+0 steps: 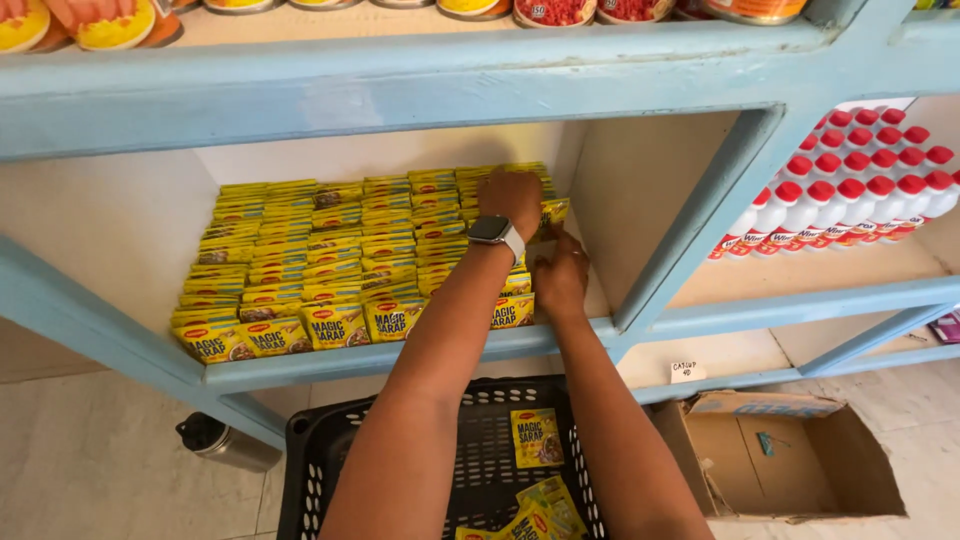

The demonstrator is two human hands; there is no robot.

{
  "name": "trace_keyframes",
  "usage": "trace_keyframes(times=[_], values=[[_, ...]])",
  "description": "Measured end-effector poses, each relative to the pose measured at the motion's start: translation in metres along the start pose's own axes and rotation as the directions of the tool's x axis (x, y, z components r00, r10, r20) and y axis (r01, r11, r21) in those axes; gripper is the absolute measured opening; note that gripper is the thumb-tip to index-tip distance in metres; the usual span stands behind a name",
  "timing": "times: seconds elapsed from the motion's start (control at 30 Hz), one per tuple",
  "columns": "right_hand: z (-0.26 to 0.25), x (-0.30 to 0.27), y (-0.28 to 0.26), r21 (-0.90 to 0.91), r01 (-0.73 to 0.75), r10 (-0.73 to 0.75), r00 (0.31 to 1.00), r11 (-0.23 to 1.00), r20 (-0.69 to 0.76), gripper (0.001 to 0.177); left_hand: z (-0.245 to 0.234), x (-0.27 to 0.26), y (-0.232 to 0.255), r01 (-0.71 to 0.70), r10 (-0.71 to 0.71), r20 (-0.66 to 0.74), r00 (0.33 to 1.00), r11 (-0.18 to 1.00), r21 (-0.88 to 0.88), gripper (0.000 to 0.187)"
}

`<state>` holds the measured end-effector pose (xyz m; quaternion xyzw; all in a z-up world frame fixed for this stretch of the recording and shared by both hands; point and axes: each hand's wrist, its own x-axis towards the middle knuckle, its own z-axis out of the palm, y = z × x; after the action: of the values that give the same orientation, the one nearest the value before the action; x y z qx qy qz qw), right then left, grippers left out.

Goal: The person repeatedly picks up yellow packets labeled 'MAGIC SARAP' from a black plastic basket and places them onto a light blue shelf. The person arranges the packets in neat rows, filling the available space on the shelf.

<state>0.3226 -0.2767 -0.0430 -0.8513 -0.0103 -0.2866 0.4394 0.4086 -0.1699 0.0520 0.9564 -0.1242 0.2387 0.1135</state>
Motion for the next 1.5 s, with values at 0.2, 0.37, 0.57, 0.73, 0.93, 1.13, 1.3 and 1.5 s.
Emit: trace_keyframes(times=[0.2,0.37,0.57,0.73,0.93,1.13,1.3,1.5], values=[[-0.001,0.001,-0.023,-0.261,-0.205,0.265,0.938,0.943,0.222,0.06,-0.013,-0.007,-0.002,0.037,-0.034,-0.037,0.999,0.996,0.079,0.02],[-0.002,0.003,-0.021,-0.234,-0.273,0.331,0.908,0.933,0.257,0.06,-0.014,-0.005,-0.001,0.044,-0.039,-0.049,0.998,0.993,0.111,0.02],[0.0,0.004,-0.013,-0.199,-0.302,0.347,0.904,0.932,0.25,0.057,-0.017,-0.005,-0.002,0.042,-0.036,-0.057,0.998,0.992,0.117,0.02],[0.003,0.007,-0.007,-0.207,-0.3,0.343,0.913,0.931,0.221,0.057,-0.016,-0.003,-0.004,0.027,-0.02,-0.062,0.998,0.994,0.11,0.018],[0.004,0.01,0.007,-0.217,-0.291,0.334,0.921,0.932,0.201,0.052,-0.064,-0.015,0.005,-0.009,0.007,-0.138,0.99,1.0,-0.015,0.011],[-0.028,-0.018,0.008,0.535,-0.029,0.023,1.0,0.845,0.017,0.04,-0.154,-0.107,0.023,-0.232,0.138,-0.193,0.971,0.726,-0.647,0.006],[-0.116,-0.093,-0.072,0.627,0.038,-0.045,0.999,0.778,-0.005,0.024,-0.177,-0.23,0.007,-0.19,0.622,0.09,0.778,0.37,-0.909,0.015],[-0.154,-0.191,-0.052,0.473,-0.154,0.052,0.974,0.867,0.222,0.024,-0.018,-0.339,-0.003,-0.22,0.444,0.243,0.862,0.761,-0.61,0.035]])
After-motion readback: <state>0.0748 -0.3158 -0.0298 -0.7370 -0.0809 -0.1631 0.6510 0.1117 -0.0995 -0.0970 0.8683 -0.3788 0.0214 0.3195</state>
